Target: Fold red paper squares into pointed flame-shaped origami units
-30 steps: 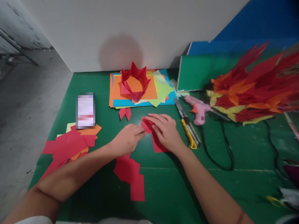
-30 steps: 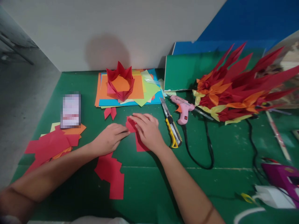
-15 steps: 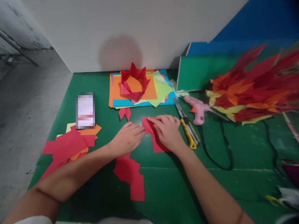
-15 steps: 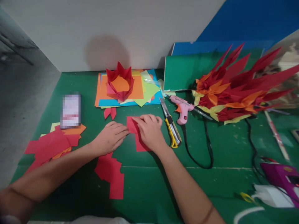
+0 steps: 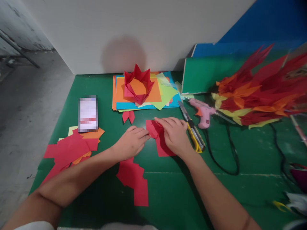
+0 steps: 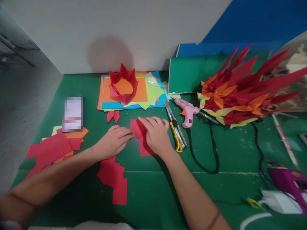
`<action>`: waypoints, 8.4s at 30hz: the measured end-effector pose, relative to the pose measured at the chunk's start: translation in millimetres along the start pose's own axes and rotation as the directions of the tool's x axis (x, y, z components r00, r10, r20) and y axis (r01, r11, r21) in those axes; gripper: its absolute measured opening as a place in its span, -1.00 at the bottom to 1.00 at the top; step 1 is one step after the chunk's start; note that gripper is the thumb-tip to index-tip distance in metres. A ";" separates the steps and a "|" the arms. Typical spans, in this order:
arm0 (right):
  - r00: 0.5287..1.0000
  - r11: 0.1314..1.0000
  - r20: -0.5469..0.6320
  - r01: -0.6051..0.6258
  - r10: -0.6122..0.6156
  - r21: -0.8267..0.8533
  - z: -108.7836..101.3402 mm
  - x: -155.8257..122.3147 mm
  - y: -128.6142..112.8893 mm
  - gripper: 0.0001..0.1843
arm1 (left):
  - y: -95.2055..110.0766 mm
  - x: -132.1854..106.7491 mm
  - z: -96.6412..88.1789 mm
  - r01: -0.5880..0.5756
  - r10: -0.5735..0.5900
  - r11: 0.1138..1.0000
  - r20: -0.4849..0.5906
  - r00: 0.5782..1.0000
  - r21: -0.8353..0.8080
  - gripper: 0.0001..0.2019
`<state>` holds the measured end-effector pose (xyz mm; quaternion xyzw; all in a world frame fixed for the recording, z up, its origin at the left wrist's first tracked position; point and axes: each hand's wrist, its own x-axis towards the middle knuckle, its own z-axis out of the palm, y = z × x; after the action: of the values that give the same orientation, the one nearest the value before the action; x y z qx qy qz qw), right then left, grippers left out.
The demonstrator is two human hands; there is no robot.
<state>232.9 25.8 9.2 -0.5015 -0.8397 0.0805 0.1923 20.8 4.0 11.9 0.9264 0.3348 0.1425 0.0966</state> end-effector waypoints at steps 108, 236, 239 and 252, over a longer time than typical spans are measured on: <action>0.973 0.938 0.050 0.203 -0.225 0.281 -4.0 0.3 6.8 -0.77 | 10.3 -1.3 -3.6 0.108 -0.111 0.991 0.029 0.993 0.078 -0.73; 0.987 0.974 0.094 0.113 -0.134 0.195 5.3 2.7 -9.3 -0.89 | 7.3 1.3 6.4 0.112 -0.110 0.989 -0.023 0.994 0.098 -0.70; 0.986 0.974 0.101 0.112 -0.133 0.195 5.1 2.9 -9.6 -0.89 | 16.9 -2.8 4.9 0.069 -0.076 0.975 0.023 0.997 0.211 -0.69; 0.982 0.961 0.149 0.077 -0.120 0.267 3.8 3.9 -9.4 -0.89 | 27.9 -6.6 9.4 0.130 -0.112 0.951 -0.081 0.990 0.279 -0.72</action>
<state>222.1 24.9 9.8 -0.4212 -0.8587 0.2212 0.1908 35.6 -22.2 9.4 0.9033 0.4110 0.1167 -0.0395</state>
